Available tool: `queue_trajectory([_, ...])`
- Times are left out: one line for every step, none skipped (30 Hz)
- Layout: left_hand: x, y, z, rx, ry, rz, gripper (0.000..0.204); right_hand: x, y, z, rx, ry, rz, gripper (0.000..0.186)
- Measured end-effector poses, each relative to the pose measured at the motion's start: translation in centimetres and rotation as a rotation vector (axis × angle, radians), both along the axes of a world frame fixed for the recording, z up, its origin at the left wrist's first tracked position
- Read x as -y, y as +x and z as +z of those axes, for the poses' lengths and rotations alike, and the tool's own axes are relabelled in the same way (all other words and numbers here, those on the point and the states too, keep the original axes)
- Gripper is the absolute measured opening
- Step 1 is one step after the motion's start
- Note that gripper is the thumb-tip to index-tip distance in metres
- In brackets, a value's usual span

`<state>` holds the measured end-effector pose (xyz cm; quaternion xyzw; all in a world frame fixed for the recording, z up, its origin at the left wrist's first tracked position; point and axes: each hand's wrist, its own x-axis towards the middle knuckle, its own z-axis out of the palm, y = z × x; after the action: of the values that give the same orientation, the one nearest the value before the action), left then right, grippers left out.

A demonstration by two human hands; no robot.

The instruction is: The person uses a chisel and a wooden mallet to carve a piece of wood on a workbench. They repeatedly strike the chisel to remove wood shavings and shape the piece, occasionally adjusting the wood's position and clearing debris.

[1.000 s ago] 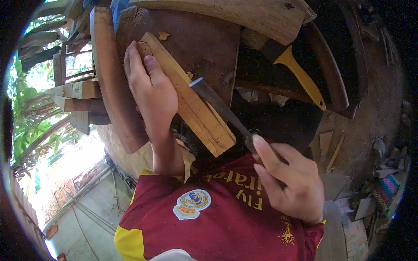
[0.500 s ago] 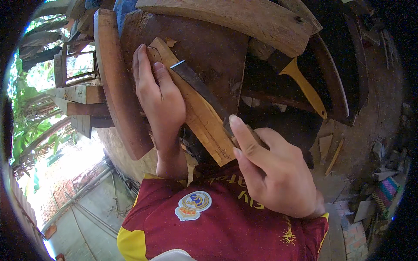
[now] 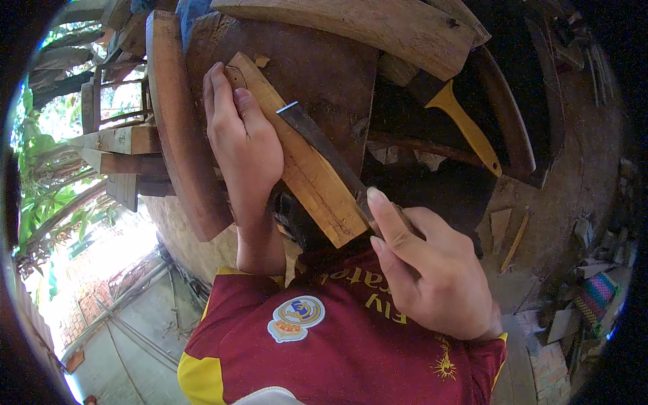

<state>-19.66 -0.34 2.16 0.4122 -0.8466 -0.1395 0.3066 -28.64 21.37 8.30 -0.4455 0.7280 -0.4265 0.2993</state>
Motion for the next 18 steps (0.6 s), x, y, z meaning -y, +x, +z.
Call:
queue_trajectory([0.0, -0.3, 0.1, 0.002, 0.002, -0.020, 0.041, 0.7, -0.1, 0.1, -0.024, -0.002, 0.002, 0.043])
queue_trajectory([-0.1, -0.3, 0.3, 0.006, 0.004, -0.031, 0.041, 2.0, -0.2, 0.0, -0.046, -0.005, 0.012, 0.042])
queue_trajectory([0.0, -0.3, 0.4, 0.000, 0.040, -0.038, 0.041, 3.0, -0.5, -0.1, -0.069, -0.007, 0.022, 0.042])
queue_trajectory([0.1, -0.2, 0.6, -0.007, 0.069, -0.040, 0.042, 3.5, -0.8, 0.0, -0.085, -0.002, 0.046, 0.042])
queue_trajectory([0.3, -0.1, 0.7, -0.014, 0.098, -0.042, 0.043, 3.9, -1.1, 0.1, -0.102, 0.003, 0.070, 0.042])
queue_trajectory([0.4, -0.2, 0.7, -0.010, 0.094, -0.049, 0.043, 4.1, -1.2, 0.2, -0.119, 0.008, 0.094, 0.042])
queue_trajectory([0.4, -0.3, 0.7, -0.007, 0.093, -0.049, 0.043, 4.0, -1.2, 0.1, -0.115, -0.003, 0.089, 0.043])
queue_trajectory([0.4, -0.3, 0.7, -0.005, 0.092, -0.048, 0.043, 3.8, -1.2, -0.3, -0.111, -0.014, 0.084, 0.043])
queue_trajectory([0.3, -0.2, 0.6, -0.011, 0.054, -0.021, 0.042, 3.7, -1.2, -0.4, -0.107, -0.024, 0.078, 0.043])
queue_trajectory([0.3, -0.3, 0.1, -0.018, 0.015, 0.003, 0.041, 3.2, -0.9, 0.0, -0.087, 0.022, 0.071, 0.044])
queue_trajectory([0.3, -0.3, -0.1, -0.021, -0.022, 0.028, 0.039, 2.4, -0.6, -0.1, -0.075, -0.005, 0.056, 0.045])
queue_trajectory([0.3, -0.3, -0.1, -0.025, -0.005, 0.013, 0.040, 1.6, -0.4, -0.5, -0.062, -0.033, 0.042, 0.046])
queue_trajectory([0.3, -0.2, 0.1, -0.029, 0.010, 0.004, 0.040, 0.7, -0.3, -0.6, -0.049, -0.062, 0.033, 0.047])
queue_trajectory([0.3, -0.2, 0.3, -0.032, 0.025, -0.005, 0.040, 0.0, -0.4, -0.5, -0.044, -0.043, 0.043, 0.048])
queue_trajectory([0.2, -0.1, 0.3, -0.017, 0.041, -0.012, 0.041, 0.1, -0.4, -0.6, -0.061, -0.059, 0.050, 0.047])
queue_trajectory([0.0, -0.3, 0.5, -0.004, 0.059, -0.035, 0.042, 0.3, -0.4, -0.6, -0.079, -0.072, 0.041, 0.047])
queue_trajectory([-0.1, -0.4, 0.5, 0.010, 0.078, -0.058, 0.043, 0.5, -0.4, -0.6, -0.098, -0.085, 0.032, 0.046])
queue_trajectory([-0.1, -0.6, 0.5, 0.000, 0.069, -0.067, 0.043, 1.4, -0.6, -0.2, -0.107, -0.050, 0.040, 0.046])
